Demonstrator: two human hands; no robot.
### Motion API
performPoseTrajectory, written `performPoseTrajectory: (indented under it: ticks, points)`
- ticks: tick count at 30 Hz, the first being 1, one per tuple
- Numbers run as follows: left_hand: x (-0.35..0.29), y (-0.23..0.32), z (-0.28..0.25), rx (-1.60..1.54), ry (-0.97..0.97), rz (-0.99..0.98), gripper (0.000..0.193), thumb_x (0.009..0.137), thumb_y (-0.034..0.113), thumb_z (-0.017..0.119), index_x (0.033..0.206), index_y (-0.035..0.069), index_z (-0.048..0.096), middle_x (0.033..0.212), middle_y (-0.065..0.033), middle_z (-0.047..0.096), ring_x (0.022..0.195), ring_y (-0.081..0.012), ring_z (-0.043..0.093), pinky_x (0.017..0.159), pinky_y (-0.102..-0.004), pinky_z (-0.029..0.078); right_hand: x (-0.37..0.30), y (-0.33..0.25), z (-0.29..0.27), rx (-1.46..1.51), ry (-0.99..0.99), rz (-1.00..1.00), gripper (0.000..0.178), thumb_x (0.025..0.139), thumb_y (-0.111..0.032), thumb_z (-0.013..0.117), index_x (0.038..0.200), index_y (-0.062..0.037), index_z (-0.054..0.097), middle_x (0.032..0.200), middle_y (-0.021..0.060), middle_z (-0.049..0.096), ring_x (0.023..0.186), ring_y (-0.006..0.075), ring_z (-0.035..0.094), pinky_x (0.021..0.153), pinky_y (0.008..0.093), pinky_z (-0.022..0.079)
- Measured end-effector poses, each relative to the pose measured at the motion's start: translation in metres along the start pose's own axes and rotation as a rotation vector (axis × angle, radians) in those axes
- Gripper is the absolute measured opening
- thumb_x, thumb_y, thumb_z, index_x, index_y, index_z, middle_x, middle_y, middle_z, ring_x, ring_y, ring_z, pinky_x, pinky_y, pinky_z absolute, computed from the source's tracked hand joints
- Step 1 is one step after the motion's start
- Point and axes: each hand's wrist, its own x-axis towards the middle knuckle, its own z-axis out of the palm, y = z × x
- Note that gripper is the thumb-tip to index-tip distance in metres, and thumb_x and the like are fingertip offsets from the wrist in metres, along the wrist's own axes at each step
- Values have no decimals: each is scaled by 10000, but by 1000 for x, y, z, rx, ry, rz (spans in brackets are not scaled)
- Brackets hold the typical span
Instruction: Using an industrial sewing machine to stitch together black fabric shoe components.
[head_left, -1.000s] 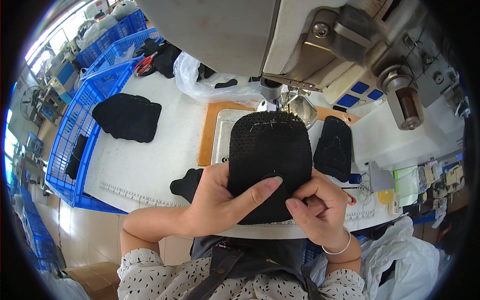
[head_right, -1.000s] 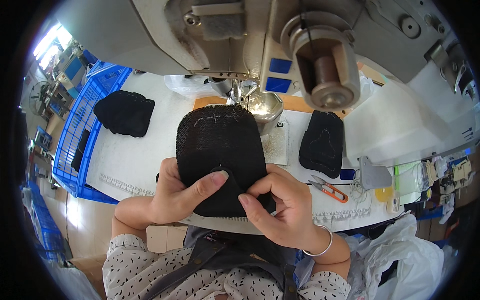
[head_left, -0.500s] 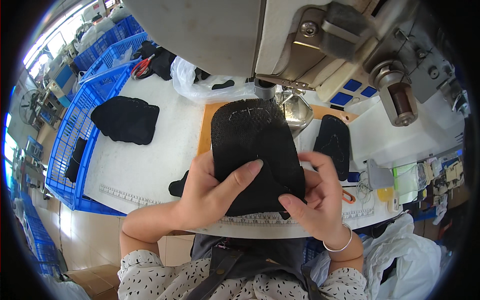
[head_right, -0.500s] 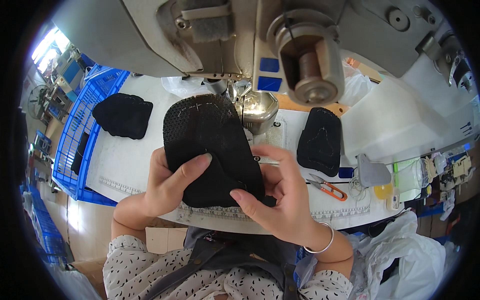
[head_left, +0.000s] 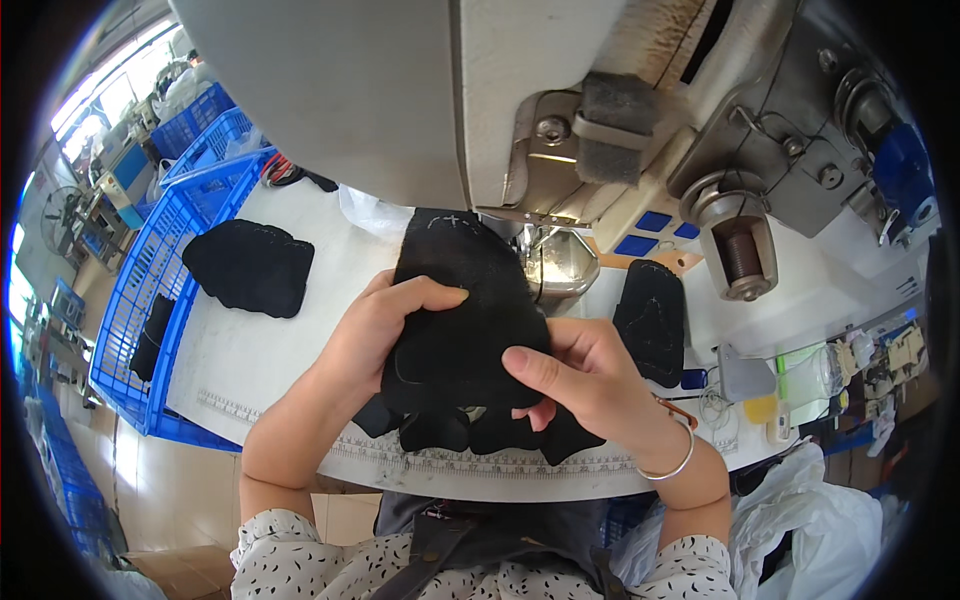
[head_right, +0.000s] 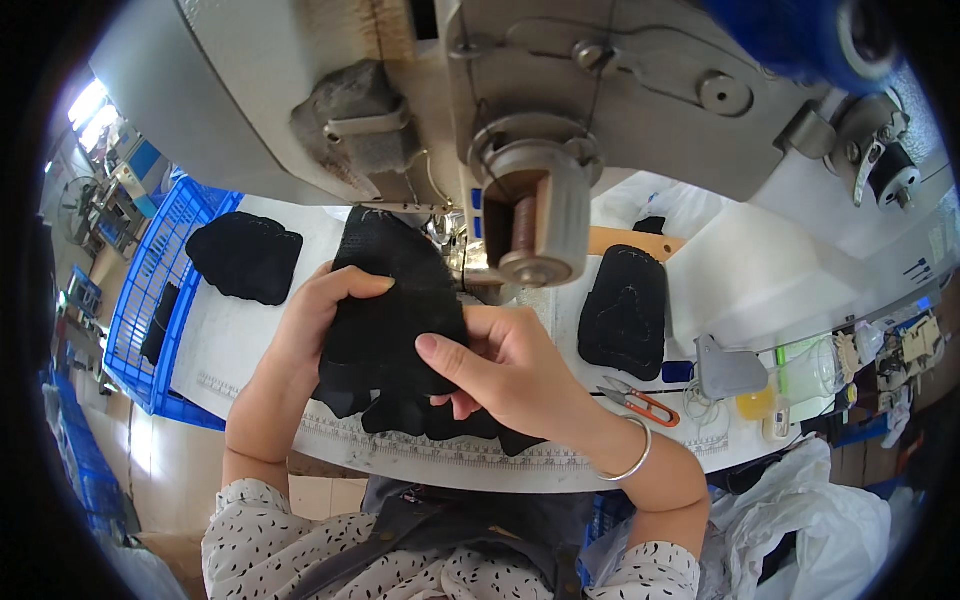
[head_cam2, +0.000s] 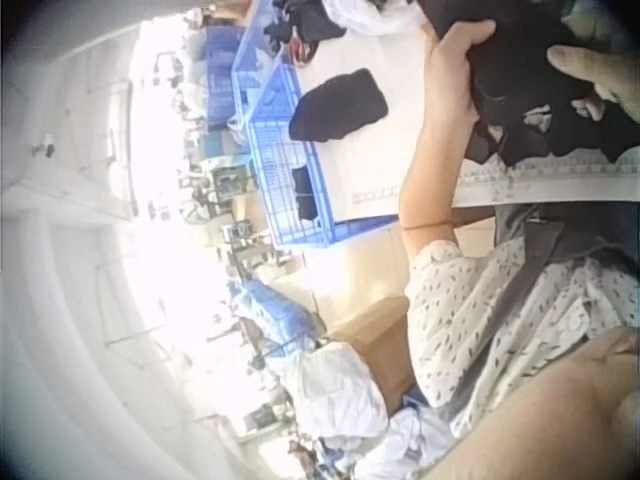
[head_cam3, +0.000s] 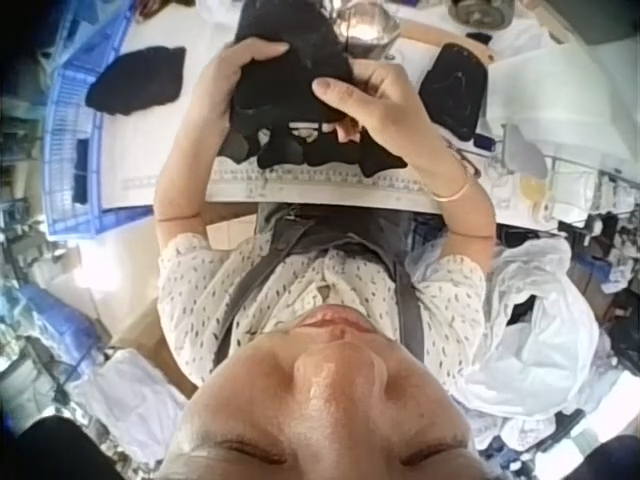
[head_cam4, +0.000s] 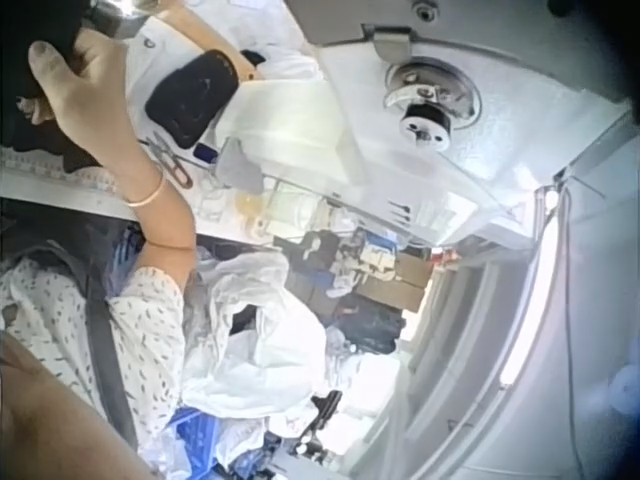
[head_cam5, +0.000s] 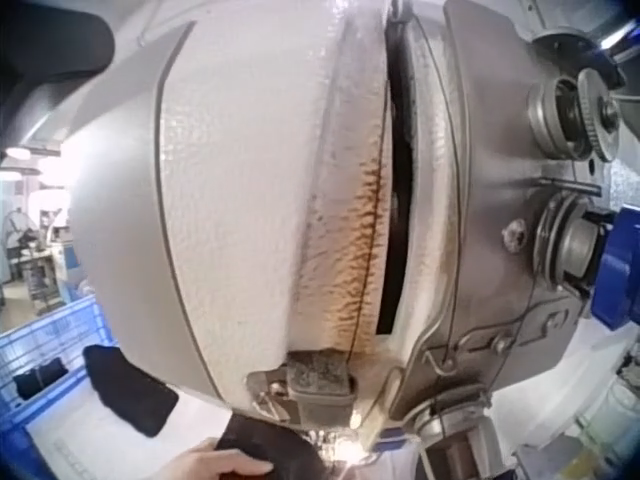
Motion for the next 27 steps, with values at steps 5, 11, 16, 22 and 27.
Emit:
performPoseTrajectory:
  ticks: [5, 11, 16, 22, 27]
  points:
    - [-10, -7, 2, -26, 116, 13, 237, 795, 69, 526, 981, -72, 567, 867, -144, 633, 712, -201, 640, 631, -284, 535, 4, 4, -3, -17, -106, 55, 284, 877, -247, 600, 814, 30, 601, 658, 43, 605, 493, 59, 554, 433, 165, 437]
    - [12, 12, 13, 98, 27, 106, 259, 792, 105, 572, 993, -58, 576, 873, -120, 631, 732, -166, 628, 640, -265, 520, 2, -3, -6, -20, 80, -79, 260, 883, -229, 592, 852, 29, 589, 656, 30, 583, 471, 46, 522, 425, 165, 422]
    - [33, 28, 21, 373, -131, 102, 266, 781, 107, 603, 998, -44, 583, 880, -87, 617, 779, -124, 586, 680, -239, 471, 1, 3, -21, -75, 189, -191, 227, 874, -194, 594, 845, 32, 602, 646, 27, 578, 479, 59, 534, 421, 176, 451]
    - [34, 14, 18, 283, -84, 155, 260, 776, 105, 599, 981, -53, 573, 887, -74, 609, 791, -121, 578, 699, -244, 465, 1, 5, -21, -64, 206, -218, 216, 863, -184, 597, 844, 29, 620, 646, 42, 591, 505, 79, 554, 407, 192, 449]
    - [30, 14, 23, 272, -33, 187, 291, 748, 95, 625, 990, -56, 566, 895, -89, 611, 781, -135, 588, 690, -249, 475, 1, 4, -19, -52, 202, -200, 226, 883, -196, 592, 815, 20, 594, 627, -8, 544, 476, 42, 516, 484, 193, 490]
